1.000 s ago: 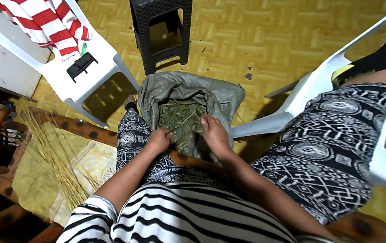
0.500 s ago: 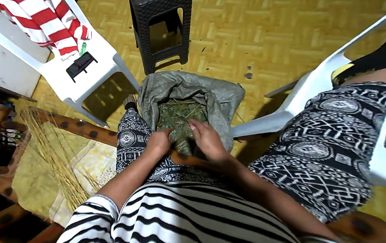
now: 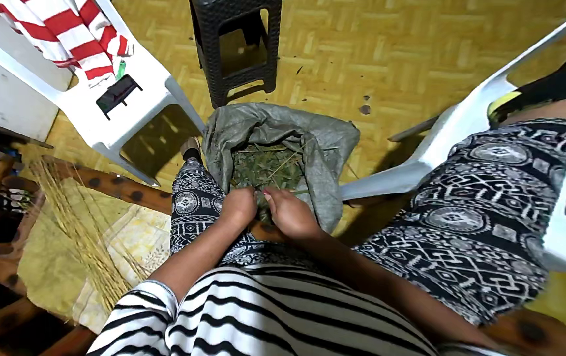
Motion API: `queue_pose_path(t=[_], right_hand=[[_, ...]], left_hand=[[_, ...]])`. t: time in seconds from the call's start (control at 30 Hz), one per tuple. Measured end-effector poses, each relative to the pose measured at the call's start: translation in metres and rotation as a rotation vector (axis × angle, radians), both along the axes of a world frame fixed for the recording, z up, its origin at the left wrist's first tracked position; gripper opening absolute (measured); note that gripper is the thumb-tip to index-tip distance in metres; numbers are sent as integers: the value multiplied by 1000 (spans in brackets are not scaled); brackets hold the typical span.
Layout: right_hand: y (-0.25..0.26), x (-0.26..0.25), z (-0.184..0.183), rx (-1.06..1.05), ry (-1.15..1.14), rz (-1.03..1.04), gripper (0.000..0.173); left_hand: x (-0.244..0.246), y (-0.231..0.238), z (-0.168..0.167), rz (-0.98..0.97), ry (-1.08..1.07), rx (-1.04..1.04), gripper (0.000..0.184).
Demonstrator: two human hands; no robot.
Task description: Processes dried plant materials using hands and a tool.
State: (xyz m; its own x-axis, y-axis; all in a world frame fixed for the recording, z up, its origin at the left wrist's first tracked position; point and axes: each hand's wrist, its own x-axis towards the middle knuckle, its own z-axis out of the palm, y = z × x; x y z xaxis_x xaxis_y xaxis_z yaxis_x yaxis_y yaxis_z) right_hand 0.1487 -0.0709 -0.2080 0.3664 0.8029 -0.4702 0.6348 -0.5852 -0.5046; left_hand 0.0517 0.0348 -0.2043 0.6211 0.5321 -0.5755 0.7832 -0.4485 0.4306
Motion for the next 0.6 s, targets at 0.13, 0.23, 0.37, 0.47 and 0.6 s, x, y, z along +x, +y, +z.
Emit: queue_pose_path(t=[0.13,0.23,0.37,0.47,0.6], right_hand=[[1,0,-4,-1,-37,-3,41],[-2,3,-9,19,-64,-5,41],[-6,6,-23,88,-109,-18,40],[-6,8,-29,103,-153,-17,38],[-5,9,-30,144,-232,-20,37]], left_hand=[[0,-2,-3,-35,35,22,35],[-4,0,1,-20,28,-12,35],[-12,3,1,-33,35,-36,35],[-14,2,-1,-37,30,-34,34],[-12,4,0,-24,35,-23,33]])
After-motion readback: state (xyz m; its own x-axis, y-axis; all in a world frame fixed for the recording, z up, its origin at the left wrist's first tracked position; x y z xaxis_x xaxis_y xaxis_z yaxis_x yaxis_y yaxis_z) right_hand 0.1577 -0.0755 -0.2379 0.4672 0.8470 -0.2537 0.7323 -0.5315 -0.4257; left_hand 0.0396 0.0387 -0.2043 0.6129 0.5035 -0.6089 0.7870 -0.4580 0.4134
